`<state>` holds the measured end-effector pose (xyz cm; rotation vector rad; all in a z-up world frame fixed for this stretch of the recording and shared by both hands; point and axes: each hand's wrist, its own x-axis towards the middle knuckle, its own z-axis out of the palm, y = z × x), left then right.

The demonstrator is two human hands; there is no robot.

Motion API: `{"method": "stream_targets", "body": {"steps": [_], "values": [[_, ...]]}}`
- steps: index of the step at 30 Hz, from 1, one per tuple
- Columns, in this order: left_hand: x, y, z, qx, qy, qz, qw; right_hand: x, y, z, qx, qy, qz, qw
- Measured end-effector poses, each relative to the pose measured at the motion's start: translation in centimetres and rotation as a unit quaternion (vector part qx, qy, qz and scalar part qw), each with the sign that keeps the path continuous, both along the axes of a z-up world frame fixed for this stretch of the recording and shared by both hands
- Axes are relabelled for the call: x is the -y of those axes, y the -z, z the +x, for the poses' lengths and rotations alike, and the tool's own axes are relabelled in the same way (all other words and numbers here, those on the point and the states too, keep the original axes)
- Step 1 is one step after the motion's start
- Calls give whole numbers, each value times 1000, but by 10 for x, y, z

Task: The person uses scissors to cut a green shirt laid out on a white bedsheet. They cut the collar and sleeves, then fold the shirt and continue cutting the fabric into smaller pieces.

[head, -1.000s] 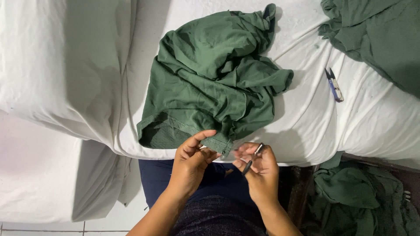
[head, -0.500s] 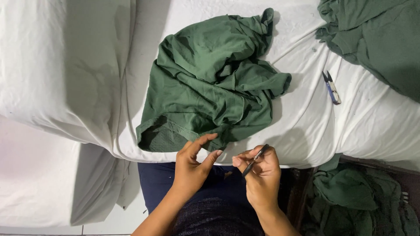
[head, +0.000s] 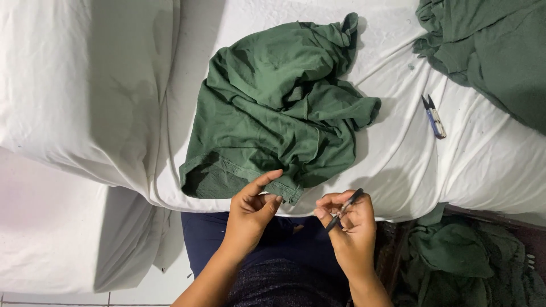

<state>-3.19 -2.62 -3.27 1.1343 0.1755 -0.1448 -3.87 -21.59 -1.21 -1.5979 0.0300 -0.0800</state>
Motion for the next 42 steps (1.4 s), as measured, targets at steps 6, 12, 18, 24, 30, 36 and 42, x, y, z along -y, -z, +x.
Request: {"method": "stream_targets", "body": {"steps": [6, 12, 18, 24, 30, 36, 42], "values": [[5, -1, -3, 6, -4, -4, 1000, -14, 4, 0, 71, 3, -13, 997], [6, -2, -6, 10, -17, 3, 1000, -23, 17, 5, 82, 20, -49, 995], [1, -2, -5, -14, -48, -7, 999, -12, 23, 2, -9, 87, 76, 993], [4, 3, -4, -40, -53, -58, 996, -9, 1, -1, 70, 7, -106, 992], [1, 3, -4, -52, -61, -80, 994, -1, 14, -7, 107, -27, -261, 959], [0, 0, -5, -51, -56, -83, 994, 0, 24, -15, 97, -16, -376, 921], [1, -3, -6, -50, -49, -74, 995, -2, 24, -16, 129, -2, -449, 884]]}}
